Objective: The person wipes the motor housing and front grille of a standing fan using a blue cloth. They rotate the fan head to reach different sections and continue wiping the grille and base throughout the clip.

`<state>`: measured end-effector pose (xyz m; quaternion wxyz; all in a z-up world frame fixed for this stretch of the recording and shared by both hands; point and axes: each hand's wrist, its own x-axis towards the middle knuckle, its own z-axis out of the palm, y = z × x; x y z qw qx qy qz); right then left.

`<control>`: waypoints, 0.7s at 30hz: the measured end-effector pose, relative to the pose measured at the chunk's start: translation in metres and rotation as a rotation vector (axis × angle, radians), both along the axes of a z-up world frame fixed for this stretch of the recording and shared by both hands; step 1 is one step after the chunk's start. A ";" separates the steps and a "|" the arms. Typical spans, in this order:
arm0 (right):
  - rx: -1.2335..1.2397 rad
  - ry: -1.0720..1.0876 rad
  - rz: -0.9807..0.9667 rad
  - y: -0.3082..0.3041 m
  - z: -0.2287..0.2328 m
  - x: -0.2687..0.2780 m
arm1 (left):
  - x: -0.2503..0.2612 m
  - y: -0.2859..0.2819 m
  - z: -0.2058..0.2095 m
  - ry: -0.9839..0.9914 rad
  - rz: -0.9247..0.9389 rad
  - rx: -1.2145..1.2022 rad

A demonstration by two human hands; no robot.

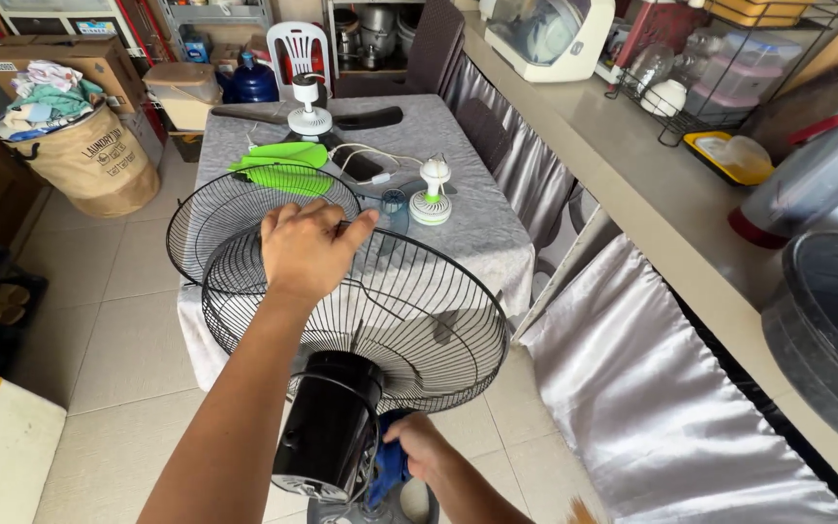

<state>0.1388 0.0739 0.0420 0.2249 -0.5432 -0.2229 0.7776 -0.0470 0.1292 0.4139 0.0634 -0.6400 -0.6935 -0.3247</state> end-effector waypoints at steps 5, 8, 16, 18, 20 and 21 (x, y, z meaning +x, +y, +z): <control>0.578 -0.305 0.284 -0.015 0.001 0.014 | 0.005 0.002 -0.002 0.034 -0.034 0.072; 0.413 -0.305 0.259 -0.024 -0.002 0.035 | 0.008 0.001 -0.002 0.002 -0.050 0.033; 0.345 -0.299 0.365 -0.008 0.046 0.025 | 0.007 0.001 0.002 0.001 -0.054 0.037; 0.361 -0.312 0.334 -0.006 0.047 0.021 | 0.005 0.002 0.003 0.004 -0.050 0.027; 0.267 -0.304 0.229 -0.011 0.040 0.027 | 0.005 0.002 0.003 -0.015 -0.036 -0.014; 0.187 -0.287 0.167 -0.010 0.035 0.033 | 0.005 0.002 0.003 -0.011 -0.045 0.007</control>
